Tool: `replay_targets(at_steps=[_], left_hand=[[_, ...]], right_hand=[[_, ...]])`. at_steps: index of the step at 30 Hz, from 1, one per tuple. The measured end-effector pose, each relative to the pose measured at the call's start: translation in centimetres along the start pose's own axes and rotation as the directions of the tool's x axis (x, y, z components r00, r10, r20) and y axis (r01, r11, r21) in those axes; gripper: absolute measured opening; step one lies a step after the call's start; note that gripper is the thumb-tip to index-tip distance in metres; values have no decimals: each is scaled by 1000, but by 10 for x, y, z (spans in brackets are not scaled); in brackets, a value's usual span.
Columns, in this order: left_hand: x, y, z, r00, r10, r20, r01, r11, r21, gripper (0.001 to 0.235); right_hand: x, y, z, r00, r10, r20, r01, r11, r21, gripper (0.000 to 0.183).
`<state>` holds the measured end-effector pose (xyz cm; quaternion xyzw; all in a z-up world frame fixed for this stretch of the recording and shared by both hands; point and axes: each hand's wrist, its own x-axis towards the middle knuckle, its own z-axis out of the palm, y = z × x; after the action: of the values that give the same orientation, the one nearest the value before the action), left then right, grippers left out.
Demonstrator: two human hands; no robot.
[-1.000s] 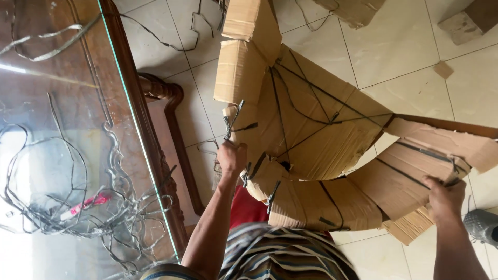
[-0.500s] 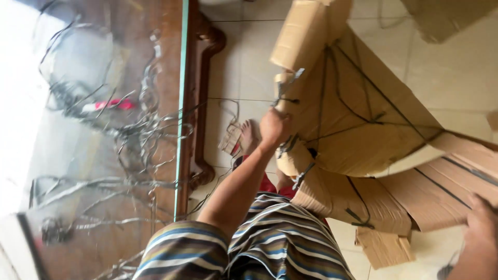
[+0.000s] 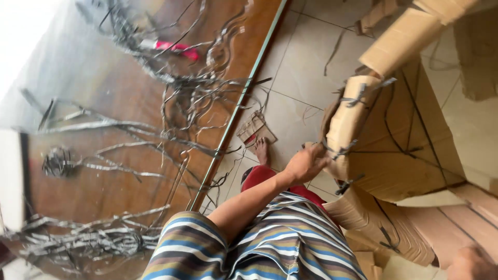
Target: The person ties strips of material around stacked cardboard pieces to form a curved structure. They repeatedly pick up strips, wrap them around the cardboard, and tie knots to secure the pieces together.
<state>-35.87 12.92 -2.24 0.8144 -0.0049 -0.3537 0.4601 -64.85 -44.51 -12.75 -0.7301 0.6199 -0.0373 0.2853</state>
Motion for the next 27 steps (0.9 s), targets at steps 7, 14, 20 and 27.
replay_targets(at_steps=[7,14,20,27], left_hand=[[-69,-109,-45,975,-92,203,85,995,46,61],[-136,-126,-127,979,-203,17,202,958,-204,45],[-168,-141,-154,843,-213,-495,-38,893,-449,27],[-178,-212,-248,36,-237,-971,101,967,-233,9]], right_hand=[[-105,-96,94,817,-552,-169,552,832,-52,39],[-231,-293,210,278,-955,-101,958,269,96,28],[-519,-448,248,-1,-988,156,895,68,440,18],[-684,-465,260,-413,-808,420,625,83,776,18]])
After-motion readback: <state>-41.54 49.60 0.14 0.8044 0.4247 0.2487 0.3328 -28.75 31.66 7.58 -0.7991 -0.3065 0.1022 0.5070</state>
